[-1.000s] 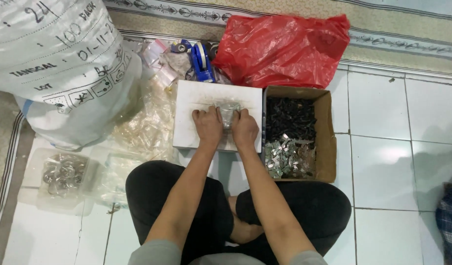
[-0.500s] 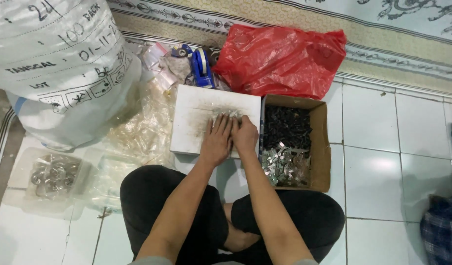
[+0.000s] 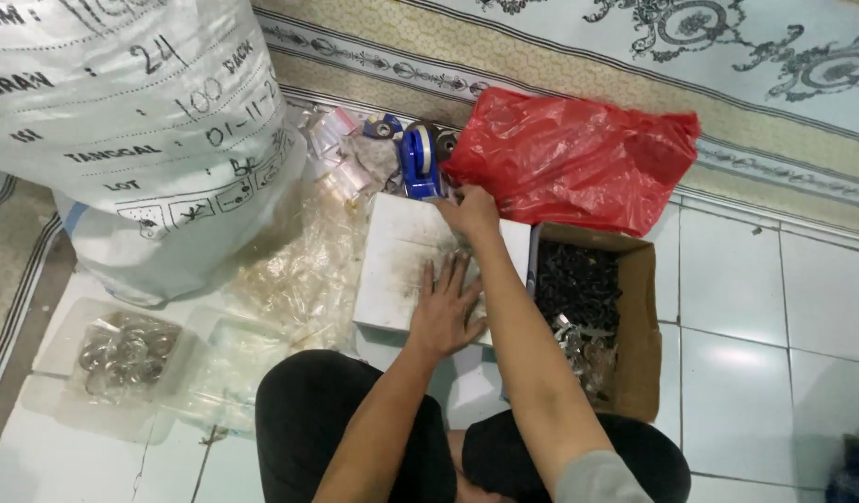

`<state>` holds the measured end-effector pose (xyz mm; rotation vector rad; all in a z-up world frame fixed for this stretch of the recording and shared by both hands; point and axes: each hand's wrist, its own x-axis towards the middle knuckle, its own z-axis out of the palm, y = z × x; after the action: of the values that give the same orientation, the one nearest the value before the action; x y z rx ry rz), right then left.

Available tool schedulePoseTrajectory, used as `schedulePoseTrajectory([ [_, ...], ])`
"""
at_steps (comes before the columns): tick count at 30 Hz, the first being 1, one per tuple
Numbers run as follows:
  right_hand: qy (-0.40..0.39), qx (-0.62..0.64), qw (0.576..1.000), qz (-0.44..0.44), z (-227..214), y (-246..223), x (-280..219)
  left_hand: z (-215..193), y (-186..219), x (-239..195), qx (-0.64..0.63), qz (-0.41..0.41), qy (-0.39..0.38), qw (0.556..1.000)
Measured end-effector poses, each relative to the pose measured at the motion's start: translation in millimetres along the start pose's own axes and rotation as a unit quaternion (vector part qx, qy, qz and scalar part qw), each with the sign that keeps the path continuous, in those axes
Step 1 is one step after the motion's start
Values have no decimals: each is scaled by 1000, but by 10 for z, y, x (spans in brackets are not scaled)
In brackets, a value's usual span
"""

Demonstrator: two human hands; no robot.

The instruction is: The person sits on the floor and sorts small silver metal parts from a cardboard box filled with black packing material. They place the sorted parts onto a white board and then transfer them into a clear plastic bag.

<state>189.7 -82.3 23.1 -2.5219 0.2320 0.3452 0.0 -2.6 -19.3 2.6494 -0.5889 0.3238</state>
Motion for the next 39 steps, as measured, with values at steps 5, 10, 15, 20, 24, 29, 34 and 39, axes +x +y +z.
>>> schedulePoseTrajectory([
  [5,-68,-47,993,88,-364,-829,-298,-80,57,36,2,-26,-59,998],
  [10,-89,-22,985,149,65,-710,161,-279,34,115,-14,-37,-140,989],
  [15,-23,-2,994,111,269,-526,453,-232,132,27,-33,-42,-126,991],
  [20,-62,69,990,108,-102,-766,8,-240,141,0,-21,-29,-95,995],
  [24,-39,111,990,78,261,-86,519,-188,106,14,-10,-19,-60,998],
  [29,-51,159,983,71,261,-88,560,-285,147,36,22,-15,-98,995],
  [34,-68,182,979,64,401,54,720,-230,139,6,8,-15,-104,994],
  [39,-95,249,959,95,220,-298,512,-215,134,13,1,-24,-142,990],
])
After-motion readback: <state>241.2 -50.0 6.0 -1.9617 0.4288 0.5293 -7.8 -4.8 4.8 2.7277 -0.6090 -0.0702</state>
